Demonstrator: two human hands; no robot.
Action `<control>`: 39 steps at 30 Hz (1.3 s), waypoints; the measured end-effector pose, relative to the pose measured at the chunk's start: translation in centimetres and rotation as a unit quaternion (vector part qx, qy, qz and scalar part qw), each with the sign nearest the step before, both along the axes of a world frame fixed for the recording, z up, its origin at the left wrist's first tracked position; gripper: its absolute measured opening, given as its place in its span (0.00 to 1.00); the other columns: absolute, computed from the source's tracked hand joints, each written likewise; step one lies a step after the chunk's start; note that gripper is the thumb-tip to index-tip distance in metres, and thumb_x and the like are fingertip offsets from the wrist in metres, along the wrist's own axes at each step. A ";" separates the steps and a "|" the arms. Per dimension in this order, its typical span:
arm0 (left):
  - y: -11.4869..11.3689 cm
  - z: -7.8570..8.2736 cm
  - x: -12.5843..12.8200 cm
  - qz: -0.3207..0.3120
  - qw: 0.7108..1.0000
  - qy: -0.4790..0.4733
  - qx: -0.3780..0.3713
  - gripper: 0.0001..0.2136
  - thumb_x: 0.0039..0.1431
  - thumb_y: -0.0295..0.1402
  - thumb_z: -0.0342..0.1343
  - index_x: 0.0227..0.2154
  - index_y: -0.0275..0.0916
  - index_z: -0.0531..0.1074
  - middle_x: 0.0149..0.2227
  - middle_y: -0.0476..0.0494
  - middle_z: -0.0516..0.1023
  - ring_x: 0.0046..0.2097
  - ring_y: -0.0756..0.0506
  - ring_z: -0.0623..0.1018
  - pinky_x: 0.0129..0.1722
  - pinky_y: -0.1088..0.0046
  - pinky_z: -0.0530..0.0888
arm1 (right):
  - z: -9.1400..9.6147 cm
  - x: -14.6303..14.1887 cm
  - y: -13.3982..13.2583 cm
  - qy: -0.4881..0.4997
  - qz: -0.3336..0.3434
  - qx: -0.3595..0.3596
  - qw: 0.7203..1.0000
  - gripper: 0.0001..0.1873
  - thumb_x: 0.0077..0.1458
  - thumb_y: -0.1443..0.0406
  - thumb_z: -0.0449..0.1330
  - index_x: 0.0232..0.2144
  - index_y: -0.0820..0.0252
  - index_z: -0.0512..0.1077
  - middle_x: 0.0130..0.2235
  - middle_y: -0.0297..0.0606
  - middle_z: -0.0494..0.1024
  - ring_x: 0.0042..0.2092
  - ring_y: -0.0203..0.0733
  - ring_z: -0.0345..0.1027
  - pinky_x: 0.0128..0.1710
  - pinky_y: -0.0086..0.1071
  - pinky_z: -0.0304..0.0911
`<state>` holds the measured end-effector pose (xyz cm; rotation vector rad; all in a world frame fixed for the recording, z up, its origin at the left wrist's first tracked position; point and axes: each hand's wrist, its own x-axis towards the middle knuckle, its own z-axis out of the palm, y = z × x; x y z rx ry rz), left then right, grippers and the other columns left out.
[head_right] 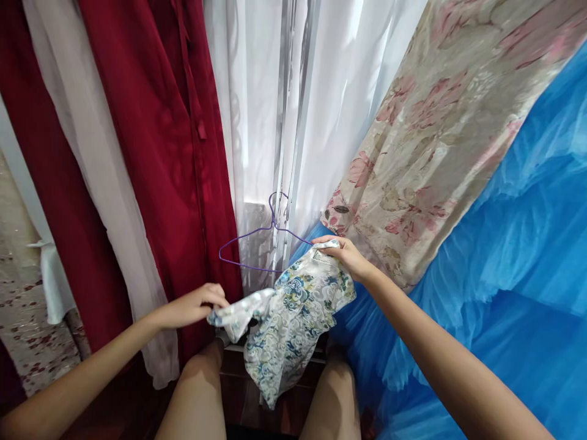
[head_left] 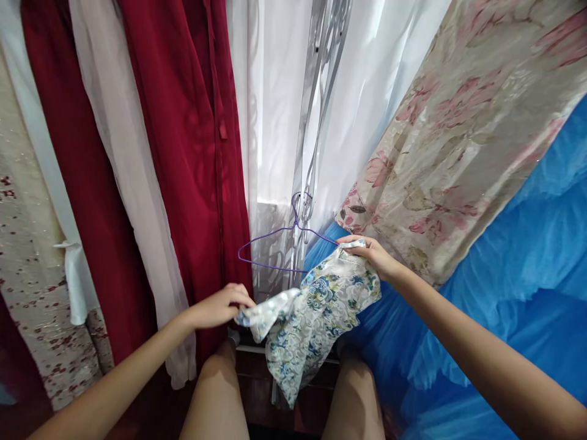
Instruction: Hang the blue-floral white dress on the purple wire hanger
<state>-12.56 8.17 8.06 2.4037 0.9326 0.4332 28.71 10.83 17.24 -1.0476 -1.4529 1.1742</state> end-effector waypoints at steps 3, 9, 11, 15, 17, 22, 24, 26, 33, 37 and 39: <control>-3.9 0.1 2.6 -0.097 0.994 0.038 -0.033 0.12 0.49 0.22 0.52 0.32 0.43 0.77 0.30 0.49 0.71 0.40 0.45 0.70 0.48 0.68 0.64 | 0.0 -0.4 0.2 0.038 -0.004 -0.013 0.999 0.19 0.42 0.64 0.71 0.40 0.58 0.80 0.31 0.34 0.80 0.30 0.38 0.71 0.30 0.29 0.63; -6.1 -2.2 3.5 -0.103 0.988 0.108 0.025 0.08 0.47 0.23 0.55 0.20 0.39 0.62 0.28 0.48 0.69 0.36 0.45 0.69 0.45 0.68 0.64 | -0.4 0.6 -0.1 0.029 0.020 -0.052 0.998 0.20 0.41 0.64 0.71 0.41 0.57 0.80 0.30 0.34 0.80 0.30 0.41 0.72 0.29 0.31 0.65; -4.1 -2.3 1.6 -0.039 0.993 0.100 0.053 0.03 0.51 0.30 0.59 0.25 0.40 0.71 0.32 0.46 0.72 0.40 0.43 0.71 0.45 0.68 0.65 | -0.8 1.4 -0.6 0.019 0.023 -0.056 0.998 0.20 0.43 0.63 0.71 0.42 0.58 0.80 0.32 0.36 0.82 0.32 0.43 0.74 0.32 0.32 0.66; 1.3 -0.8 -3.1 0.137 0.985 0.044 0.099 0.13 0.62 0.42 0.53 0.40 0.41 0.78 0.39 0.43 0.74 0.42 0.43 0.74 0.44 0.70 0.68 | -1.5 1.5 -1.3 0.028 0.031 -0.070 0.997 0.21 0.45 0.62 0.71 0.45 0.57 0.79 0.37 0.38 0.84 0.35 0.43 0.76 0.35 0.32 0.67; 3.6 0.7 -4.9 0.224 0.964 0.039 0.140 0.14 0.64 0.42 0.50 0.43 0.43 0.79 0.42 0.44 0.75 0.42 0.43 0.76 0.43 0.70 0.68 | -1.7 0.7 -1.3 0.037 0.050 -0.081 0.995 0.21 0.46 0.62 0.72 0.44 0.58 0.79 0.38 0.38 0.84 0.36 0.43 0.76 0.36 0.32 0.68; 6.7 4.4 -5.7 0.356 0.906 0.094 0.212 0.17 0.65 0.39 0.47 0.51 0.49 0.76 0.50 0.44 0.79 0.48 0.38 0.78 0.42 0.68 0.70 | -2.0 -1.3 -1.2 0.052 0.091 -0.094 0.990 0.18 0.46 0.60 0.72 0.40 0.58 0.77 0.37 0.37 0.83 0.35 0.42 0.76 0.35 0.32 0.68; 7.2 5.0 -5.2 0.366 0.904 0.094 0.199 0.16 0.65 0.38 0.47 0.51 0.50 0.76 0.51 0.45 0.80 0.49 0.37 0.78 0.42 0.68 0.70 | -2.2 -1.6 -1.3 0.060 0.091 -0.096 0.989 0.18 0.46 0.60 0.72 0.40 0.58 0.77 0.36 0.36 0.82 0.34 0.42 0.76 0.35 0.31 0.67; 7.7 4.8 -4.6 0.367 0.914 0.072 0.157 0.15 0.64 0.37 0.48 0.48 0.50 0.77 0.46 0.47 0.82 0.44 0.39 0.80 0.40 0.69 0.70 | -2.4 -1.6 -1.3 0.067 0.093 -0.094 0.989 0.19 0.47 0.60 0.72 0.41 0.58 0.76 0.37 0.37 0.83 0.35 0.42 0.76 0.35 0.32 0.68; 8.8 3.9 -2.8 0.367 0.902 -0.113 -0.197 0.14 0.50 0.30 0.56 0.41 0.36 0.77 0.35 0.44 0.80 0.26 0.50 0.78 0.23 0.80 0.68 | -2.5 -1.0 -1.5 0.081 0.092 -0.096 0.988 0.19 0.49 0.60 0.71 0.44 0.58 0.77 0.39 0.38 0.83 0.38 0.44 0.76 0.38 0.33 0.67; 9.2 5.1 -2.8 0.373 0.894 -0.155 -0.193 0.12 0.47 0.30 0.59 0.36 0.34 0.76 0.34 0.43 0.80 0.26 0.51 0.78 0.23 0.80 0.70 | -2.7 -1.0 -1.2 0.077 0.084 -0.100 0.988 0.15 0.47 0.60 0.72 0.37 0.59 0.76 0.33 0.35 0.80 0.32 0.41 0.73 0.33 0.31 0.64; 9.4 5.7 -3.0 0.368 0.902 -0.149 -0.167 0.11 0.47 0.29 0.58 0.36 0.34 0.77 0.35 0.41 0.81 0.28 0.49 0.79 0.27 0.77 0.73 | -2.9 -1.2 -1.1 0.073 0.080 -0.100 0.989 0.15 0.46 0.59 0.72 0.34 0.59 0.75 0.31 0.34 0.79 0.30 0.39 0.71 0.31 0.30 0.62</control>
